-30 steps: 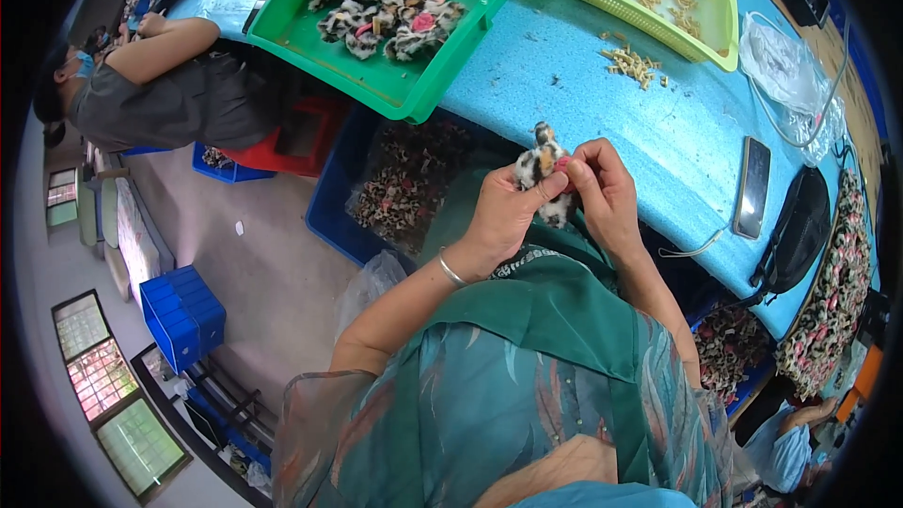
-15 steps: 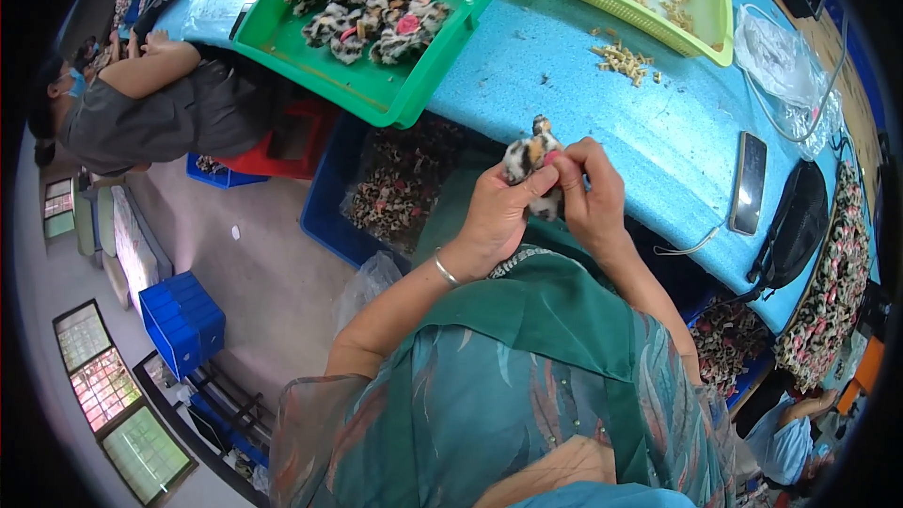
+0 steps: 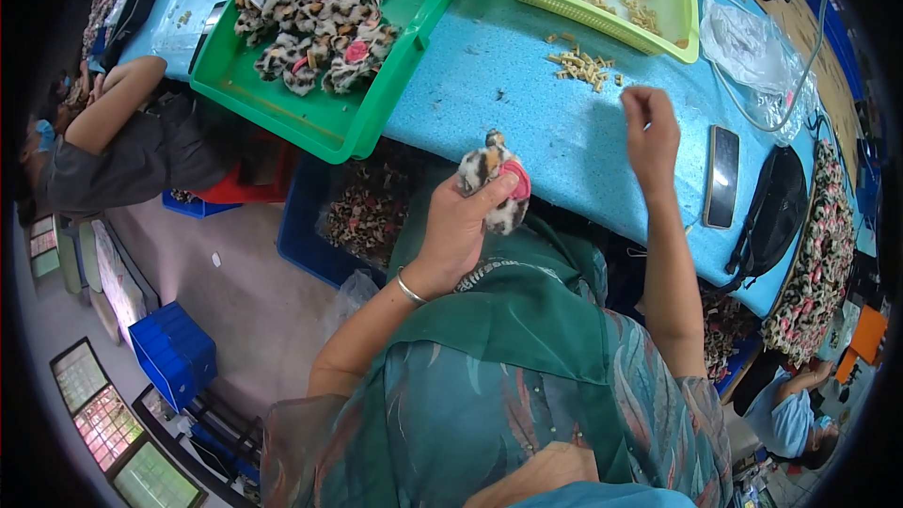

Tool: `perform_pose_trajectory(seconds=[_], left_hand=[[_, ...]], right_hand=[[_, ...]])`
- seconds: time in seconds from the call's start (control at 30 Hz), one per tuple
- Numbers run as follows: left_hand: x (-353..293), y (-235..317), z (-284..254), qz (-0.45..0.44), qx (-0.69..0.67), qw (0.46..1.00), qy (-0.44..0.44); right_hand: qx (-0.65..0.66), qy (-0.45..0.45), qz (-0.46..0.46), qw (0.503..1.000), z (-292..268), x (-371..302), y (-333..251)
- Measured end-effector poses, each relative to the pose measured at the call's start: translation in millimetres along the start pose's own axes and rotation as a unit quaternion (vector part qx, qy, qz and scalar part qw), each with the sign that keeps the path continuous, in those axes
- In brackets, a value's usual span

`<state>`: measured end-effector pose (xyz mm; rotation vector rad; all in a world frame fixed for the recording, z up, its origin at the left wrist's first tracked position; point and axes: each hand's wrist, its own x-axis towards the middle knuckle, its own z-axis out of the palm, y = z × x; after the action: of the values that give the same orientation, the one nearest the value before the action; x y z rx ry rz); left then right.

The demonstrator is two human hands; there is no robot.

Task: The person assembles small patterned components by hand, taking parts from bins and placing them into a tray to create finished components.

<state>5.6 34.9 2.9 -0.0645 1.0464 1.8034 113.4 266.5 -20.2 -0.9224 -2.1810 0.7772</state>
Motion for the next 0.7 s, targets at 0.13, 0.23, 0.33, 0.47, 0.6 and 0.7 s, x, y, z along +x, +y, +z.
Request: perform_pose_trajectory(seconds=[0.13,0.23,0.33,0.47,0.6,0.7], left_hand=[[3,-2,2,0.013,0.013,1.000,0.009],[5,-3,0,0.024,-0.005,1.000,0.014],[3,-3,-1,0.022,0.001,1.000,0.018],[2,-6,-2,0.023,0.008,1.000,0.020],[1,-10,-3,0.035,-0.003,0.999,0.013],[-4,-12,-1,0.038,-0.003,0.999,0.016]], right_hand=[[-0.101,-0.013,-0.033,0.994,2,32,28],[-0.122,-0.041,-0.085,0.988,5,31,30],[-0.047,-0.037,-0.067,0.996,1,21,24],[0.178,-0.084,0.074,0.978,-1,-8,-10],[0.421,-0.147,0.192,0.874,-1,-44,-40],[0.525,-0.193,0.214,0.801,-1,-59,-51]])
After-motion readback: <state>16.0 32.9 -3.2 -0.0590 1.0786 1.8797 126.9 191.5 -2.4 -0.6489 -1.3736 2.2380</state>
